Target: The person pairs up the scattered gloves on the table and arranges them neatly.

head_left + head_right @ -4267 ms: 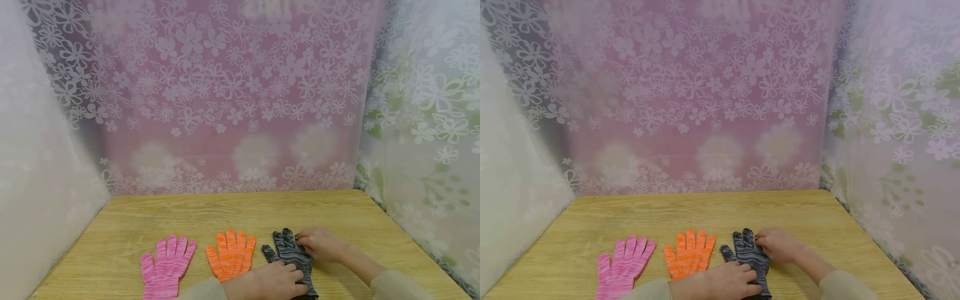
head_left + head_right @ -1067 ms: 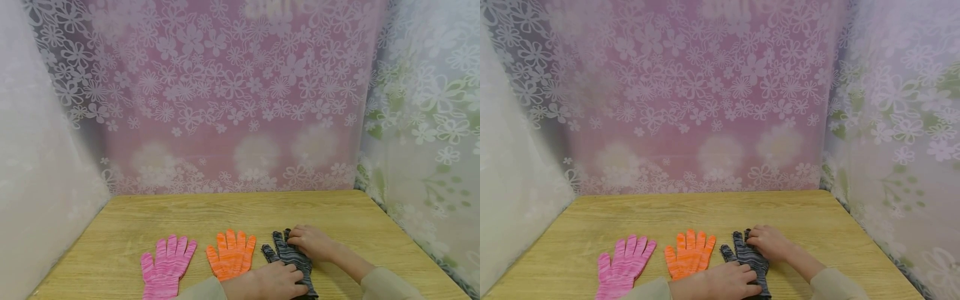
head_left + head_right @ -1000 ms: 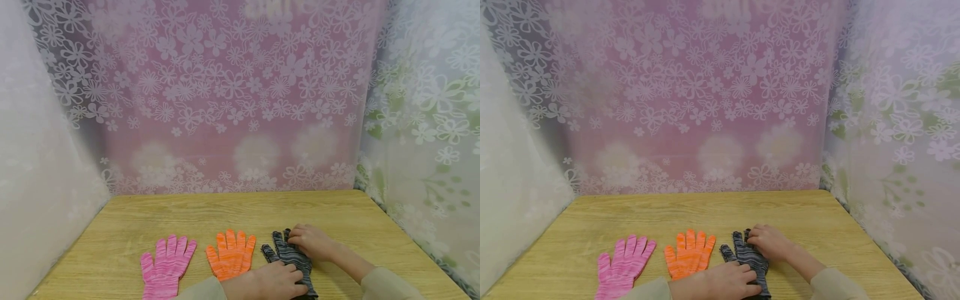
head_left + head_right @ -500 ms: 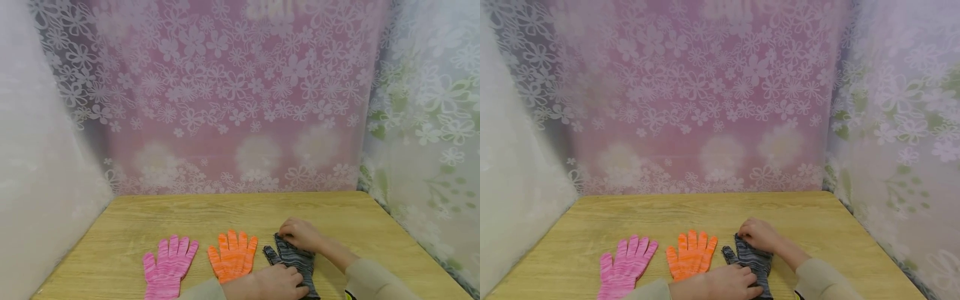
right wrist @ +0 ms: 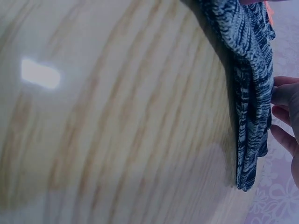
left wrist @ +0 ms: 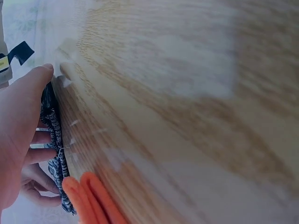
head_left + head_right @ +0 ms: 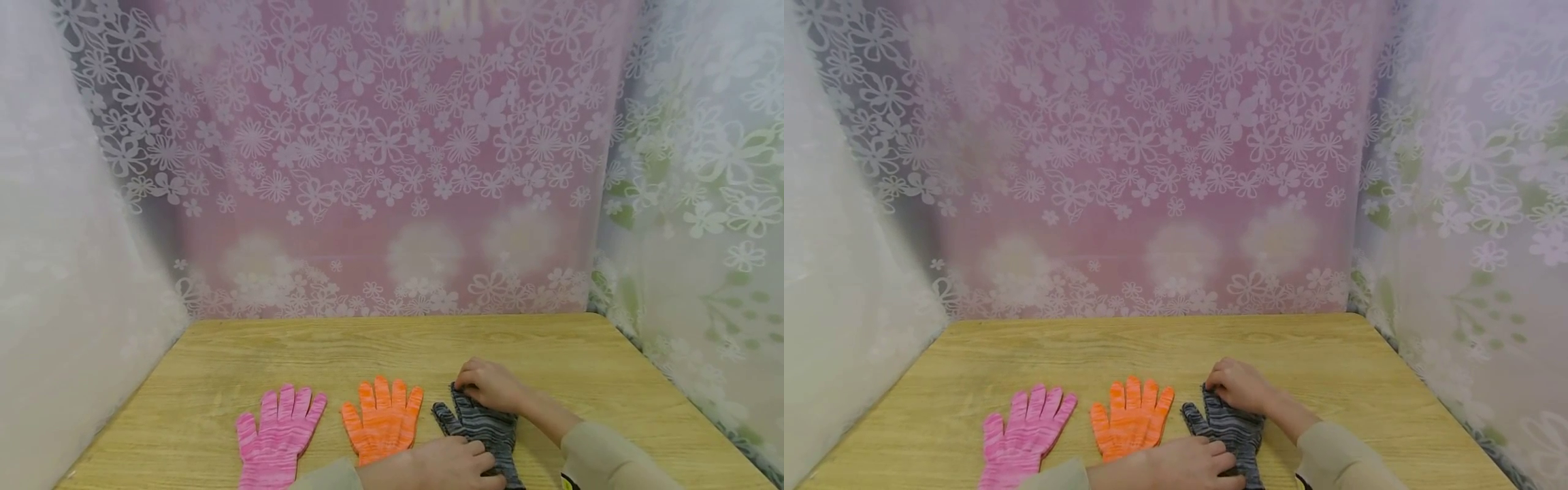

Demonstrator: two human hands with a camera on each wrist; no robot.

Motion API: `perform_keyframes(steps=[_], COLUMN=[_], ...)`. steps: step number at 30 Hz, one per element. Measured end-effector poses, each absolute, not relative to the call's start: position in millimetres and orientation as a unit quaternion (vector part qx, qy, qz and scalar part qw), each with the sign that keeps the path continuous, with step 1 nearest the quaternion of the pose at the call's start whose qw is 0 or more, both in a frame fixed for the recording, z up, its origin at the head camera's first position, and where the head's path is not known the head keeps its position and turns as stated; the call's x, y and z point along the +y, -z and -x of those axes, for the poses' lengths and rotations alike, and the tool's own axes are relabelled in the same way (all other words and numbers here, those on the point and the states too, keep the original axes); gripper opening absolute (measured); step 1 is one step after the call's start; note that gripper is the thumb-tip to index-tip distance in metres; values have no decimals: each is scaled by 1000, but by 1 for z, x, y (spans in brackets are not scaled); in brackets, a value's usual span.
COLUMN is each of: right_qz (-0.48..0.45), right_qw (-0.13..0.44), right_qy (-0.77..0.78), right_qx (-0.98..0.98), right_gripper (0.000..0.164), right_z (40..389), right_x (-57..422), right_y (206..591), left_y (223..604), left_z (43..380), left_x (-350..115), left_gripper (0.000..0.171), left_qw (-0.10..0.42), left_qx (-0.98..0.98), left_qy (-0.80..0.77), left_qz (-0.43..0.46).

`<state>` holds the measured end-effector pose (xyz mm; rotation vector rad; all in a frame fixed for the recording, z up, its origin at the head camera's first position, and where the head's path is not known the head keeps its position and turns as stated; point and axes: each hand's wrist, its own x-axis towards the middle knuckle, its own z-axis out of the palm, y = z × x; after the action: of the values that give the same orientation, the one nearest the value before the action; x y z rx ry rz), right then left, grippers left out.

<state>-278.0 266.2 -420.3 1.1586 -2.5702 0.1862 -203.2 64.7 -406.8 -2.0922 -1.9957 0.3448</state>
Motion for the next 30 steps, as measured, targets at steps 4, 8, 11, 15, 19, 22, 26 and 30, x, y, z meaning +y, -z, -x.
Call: perform_keyframes(steps=[4, 8, 11, 15, 19, 22, 26, 30], right_qz=[-413, -432, -437, -443, -451, -453, -475, -512], right_qw=[176, 202, 204, 188, 172, 181, 202, 180], right_qy=[-62, -61, -58, -46, -49, -63, -72, -70], right_qx=[-891, -877, -874, -875, -874, -871, -853, -837], right_gripper=[12, 12, 11, 9, 10, 10, 9, 5], right_z=[279, 281, 282, 282, 279, 275, 271, 267], right_x=[265, 263, 262, 262, 264, 266, 266, 265], right_y=[420, 419, 418, 420, 421, 420, 417, 413], left_y=[412, 413, 412, 411, 410, 410, 409, 407], left_z=[206, 207, 207, 206, 205, 205, 207, 207], left_x=[74, 71, 71, 70, 70, 71, 72, 72], left_gripper=[35, 36, 36, 36, 37, 37, 38, 40], left_qw=[92, 99, 90, 88, 95, 89, 66, 58], left_qx=[-688, -688, -690, -688, -684, -686, -692, -694], left_qy=[-122, -117, -118, -113, -108, -111, -124, -138], left_qz=[709, 710, 709, 711, 715, 714, 708, 704])
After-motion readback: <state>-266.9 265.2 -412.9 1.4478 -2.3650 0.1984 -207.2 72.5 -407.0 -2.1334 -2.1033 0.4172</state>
